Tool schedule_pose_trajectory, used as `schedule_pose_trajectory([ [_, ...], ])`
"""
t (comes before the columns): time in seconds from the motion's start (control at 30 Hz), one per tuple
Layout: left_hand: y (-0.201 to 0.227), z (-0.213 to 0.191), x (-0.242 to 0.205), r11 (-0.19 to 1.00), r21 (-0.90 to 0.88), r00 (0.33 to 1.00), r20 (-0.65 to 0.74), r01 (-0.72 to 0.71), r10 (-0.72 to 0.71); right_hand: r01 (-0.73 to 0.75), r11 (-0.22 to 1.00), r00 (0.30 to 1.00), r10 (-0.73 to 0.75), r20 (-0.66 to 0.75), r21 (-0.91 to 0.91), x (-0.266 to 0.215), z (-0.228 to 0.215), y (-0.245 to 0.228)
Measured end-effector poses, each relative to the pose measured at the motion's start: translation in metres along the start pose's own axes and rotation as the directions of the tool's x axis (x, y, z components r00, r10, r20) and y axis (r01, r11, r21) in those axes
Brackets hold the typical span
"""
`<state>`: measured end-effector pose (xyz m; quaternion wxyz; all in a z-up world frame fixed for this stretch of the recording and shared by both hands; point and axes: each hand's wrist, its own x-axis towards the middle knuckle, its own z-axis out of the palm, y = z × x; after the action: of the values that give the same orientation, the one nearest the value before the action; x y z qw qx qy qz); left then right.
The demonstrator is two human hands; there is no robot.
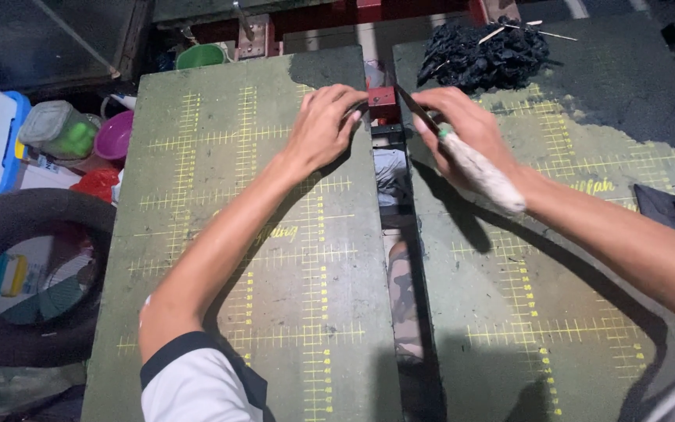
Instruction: The person uses a scraper to remove material from the seam between two green cutting mats. They repeatedly scrape along the seam, occasionally lifting the tool to clear debris, and continue the scraping motion across the length of the seam.
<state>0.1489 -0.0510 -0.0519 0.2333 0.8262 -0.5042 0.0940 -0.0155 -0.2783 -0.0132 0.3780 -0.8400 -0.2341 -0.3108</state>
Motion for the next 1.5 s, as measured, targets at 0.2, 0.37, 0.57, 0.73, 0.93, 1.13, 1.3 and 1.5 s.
schedule_pose_trajectory([
  [0.2,0.010,-0.010,-0.016,0.983,-0.182,0.989,-0.144,0.004,-0.031,0.131,0.970,0.954,-0.068,0.291,-0.203,0.007,0.027,-0.011],
  [0.37,0.028,-0.006,-0.042,0.976,-0.126,0.974,-0.160,-0.179,0.158,0.286,0.832,0.950,-0.181,0.253,-0.476,-0.015,0.044,0.010],
  [0.57,0.002,0.024,-0.044,0.972,-0.069,0.949,-0.240,-0.224,0.202,0.283,0.832,0.954,-0.197,0.225,-0.476,-0.013,0.047,0.011],
  [0.73,-0.001,0.019,-0.045,0.970,-0.078,0.951,-0.230,-0.231,0.208,0.278,0.827,0.959,-0.206,0.196,-0.488,-0.010,0.050,0.013],
  [0.93,-0.010,0.015,-0.041,0.974,-0.084,0.950,-0.254,-0.209,0.182,0.278,0.848,0.953,-0.187,0.237,-0.452,-0.005,0.056,0.029],
  [1.13,-0.015,-0.004,-0.041,0.985,-0.057,0.952,-0.269,-0.166,0.145,0.421,0.656,0.899,-0.394,0.192,-0.627,0.028,0.082,0.027],
  [1.3,-0.005,-0.032,-0.049,0.989,-0.086,0.950,-0.301,-0.117,0.086,0.387,0.695,0.895,-0.440,0.067,-0.605,0.033,0.109,0.043],
  [1.5,-0.011,-0.023,-0.048,0.986,-0.122,0.952,-0.298,-0.117,0.076,0.290,0.790,0.950,-0.304,0.065,-0.539,0.025,0.080,0.057],
])
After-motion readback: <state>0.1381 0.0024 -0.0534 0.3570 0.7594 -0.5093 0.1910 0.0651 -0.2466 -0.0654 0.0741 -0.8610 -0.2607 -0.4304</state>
